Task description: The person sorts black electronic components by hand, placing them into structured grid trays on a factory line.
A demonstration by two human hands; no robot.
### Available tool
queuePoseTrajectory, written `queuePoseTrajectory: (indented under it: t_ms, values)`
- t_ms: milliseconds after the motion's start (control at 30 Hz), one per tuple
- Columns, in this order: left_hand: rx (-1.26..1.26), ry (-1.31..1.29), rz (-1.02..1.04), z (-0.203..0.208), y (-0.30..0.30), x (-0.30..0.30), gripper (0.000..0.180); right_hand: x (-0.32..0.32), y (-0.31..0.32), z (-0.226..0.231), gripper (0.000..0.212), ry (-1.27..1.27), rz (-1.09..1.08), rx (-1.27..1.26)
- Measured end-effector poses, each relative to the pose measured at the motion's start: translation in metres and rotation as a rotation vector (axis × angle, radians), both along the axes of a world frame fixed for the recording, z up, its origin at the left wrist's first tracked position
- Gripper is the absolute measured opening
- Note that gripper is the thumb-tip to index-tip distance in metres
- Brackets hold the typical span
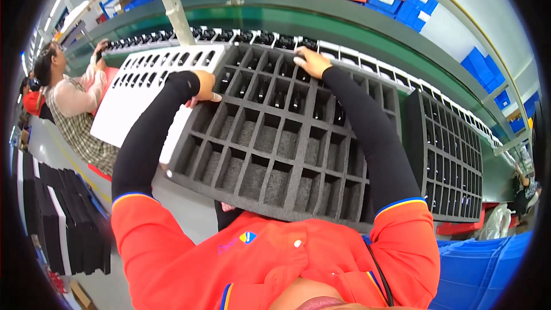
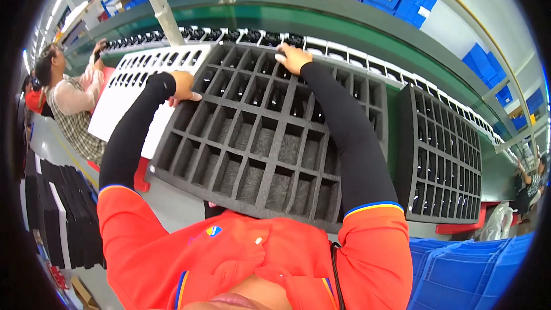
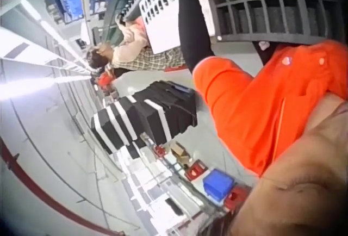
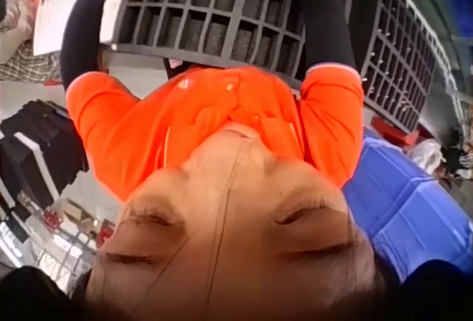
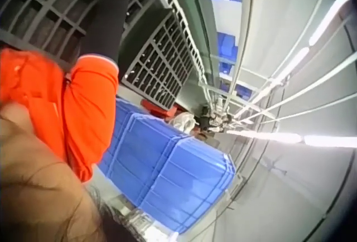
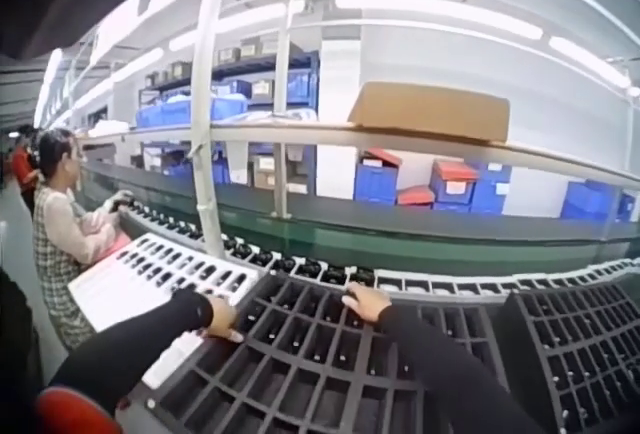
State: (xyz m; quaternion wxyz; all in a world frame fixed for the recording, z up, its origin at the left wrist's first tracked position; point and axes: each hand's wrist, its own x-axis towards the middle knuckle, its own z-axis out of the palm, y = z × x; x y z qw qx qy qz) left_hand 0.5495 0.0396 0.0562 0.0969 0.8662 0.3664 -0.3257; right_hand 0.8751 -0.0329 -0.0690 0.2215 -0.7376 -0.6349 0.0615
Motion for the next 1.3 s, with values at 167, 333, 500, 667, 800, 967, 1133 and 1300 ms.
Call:
queuePoseTrajectory:
  t_ms: [167, 333, 500, 667, 800, 967, 1133, 1300]
  values:
    - [0.269, -0.313, -0.018, -0.008, 0.012, 0.006, 0.053, -0.011, -0.017, 0.019, 0.037, -0.157, 0.033, 0.149]
    - [0.416, -0.668, -0.131, -0.059, 0.073, 0.048, 0.030, -0.011, -0.005, 0.039, 0.043, -0.112, 0.089, 0.017]
    - [0.448, -0.316, 0.126, -0.063, 0.052, 0.099, 0.056, 0.008, 0.013, 0.043, 0.044, -0.281, 0.180, -0.177]
    - [0.104, -0.799, 0.037, -0.091, 0.098, 0.058, 0.059, 0.008, 0.016, 0.037, 0.053, -0.143, 0.230, -0.181]
    - [-0.628, -1.381, 0.114, -0.040, 0.084, 0.071, 0.057, 0.027, 0.025, 0.052, 0.046, 0.101, 0.351, -0.071]
    - [-0.892, -1.423, 0.301, -0.050, 0.068, 0.088, 0.059, -0.040, 0.059, 0.076, 0.030, 0.504, 0.440, 0.305]
    - [-0.821, -1.681, 0.209, -0.074, 0.056, 0.107, 0.051, -0.024, 0.070, 0.047, 0.022, 0.711, 0.283, 0.239]
    - [-0.723, -1.608, 0.249, -0.068, 0.049, 0.110, 0.050, -0.034, 0.043, 0.071, 0.014, -0.088, 0.466, 0.727]
